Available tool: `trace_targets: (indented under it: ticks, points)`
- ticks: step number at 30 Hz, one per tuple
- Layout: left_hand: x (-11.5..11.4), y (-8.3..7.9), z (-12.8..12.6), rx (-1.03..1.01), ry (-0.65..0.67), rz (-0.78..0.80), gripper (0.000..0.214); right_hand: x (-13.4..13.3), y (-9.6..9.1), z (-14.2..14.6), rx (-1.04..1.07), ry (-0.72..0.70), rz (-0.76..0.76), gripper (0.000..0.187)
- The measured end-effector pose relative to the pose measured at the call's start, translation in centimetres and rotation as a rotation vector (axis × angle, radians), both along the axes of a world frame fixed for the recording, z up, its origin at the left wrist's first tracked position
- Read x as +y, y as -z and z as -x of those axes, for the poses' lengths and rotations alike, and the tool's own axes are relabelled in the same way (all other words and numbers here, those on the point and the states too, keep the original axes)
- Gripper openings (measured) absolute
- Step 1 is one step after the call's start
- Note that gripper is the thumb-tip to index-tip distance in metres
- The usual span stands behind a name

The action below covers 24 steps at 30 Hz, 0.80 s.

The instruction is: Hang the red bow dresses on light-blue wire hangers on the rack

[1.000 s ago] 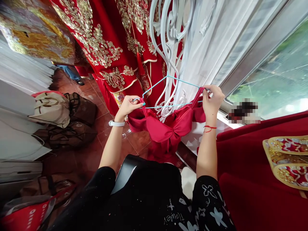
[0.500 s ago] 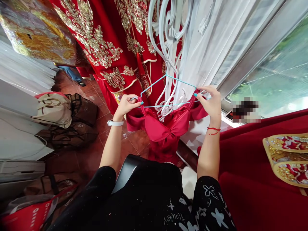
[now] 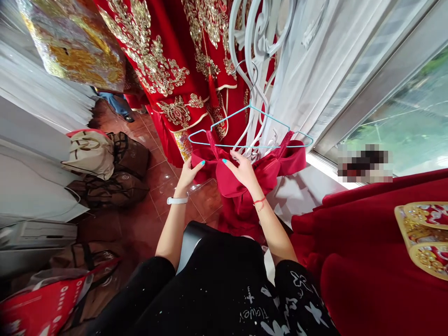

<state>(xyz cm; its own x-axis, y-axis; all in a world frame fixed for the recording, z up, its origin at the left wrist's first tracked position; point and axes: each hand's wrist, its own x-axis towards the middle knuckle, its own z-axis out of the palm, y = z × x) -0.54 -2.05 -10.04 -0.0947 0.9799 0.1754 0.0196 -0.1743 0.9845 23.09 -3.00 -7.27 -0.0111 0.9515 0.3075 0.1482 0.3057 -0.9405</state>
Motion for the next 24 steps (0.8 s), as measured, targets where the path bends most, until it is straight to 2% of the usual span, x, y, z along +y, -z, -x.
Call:
trace_targets:
  ticks: [3, 5, 9, 15, 20, 22, 24]
  points:
    - [-0.2, -0.4, -1.0, -0.010, -0.092, -0.035, 0.066, 2.9, 0.4, 3.0, 0.145, -0.113, 0.066, 0.090]
    - [0.1, -0.9, -1.4, -0.024, -0.119, -0.048, 0.066, 4.4, 0.3, 3.8, 0.205, -0.189, 0.112, 0.099]
    - [0.7, -1.6, -1.7, -0.068, -0.149, -0.059, 0.070, 6.0, 0.1, 4.4, 0.211, -0.287, 0.175, 0.080]
    - [0.5, -1.8, -2.2, -0.151, -0.104, -0.094, 0.062, 6.5, 0.1, 5.0, 0.191, -0.195, 0.070, 0.048]
    - [0.3, -1.6, -2.1, -0.212, -0.219, -0.061, 0.058, 5.7, 0.4, 4.6, 0.202, -0.165, 0.077, 0.050]
    - [0.6, -2.2, -1.6, -0.192, -0.217, -0.109, 0.056, 5.4, 0.7, 4.5, 0.228, -0.171, 0.085, 0.054]
    - [0.9, -3.6, -0.8, -0.100, -0.147, -0.194, 0.052, 5.2, 0.8, 4.4, 0.235, -0.164, 0.091, 0.055]
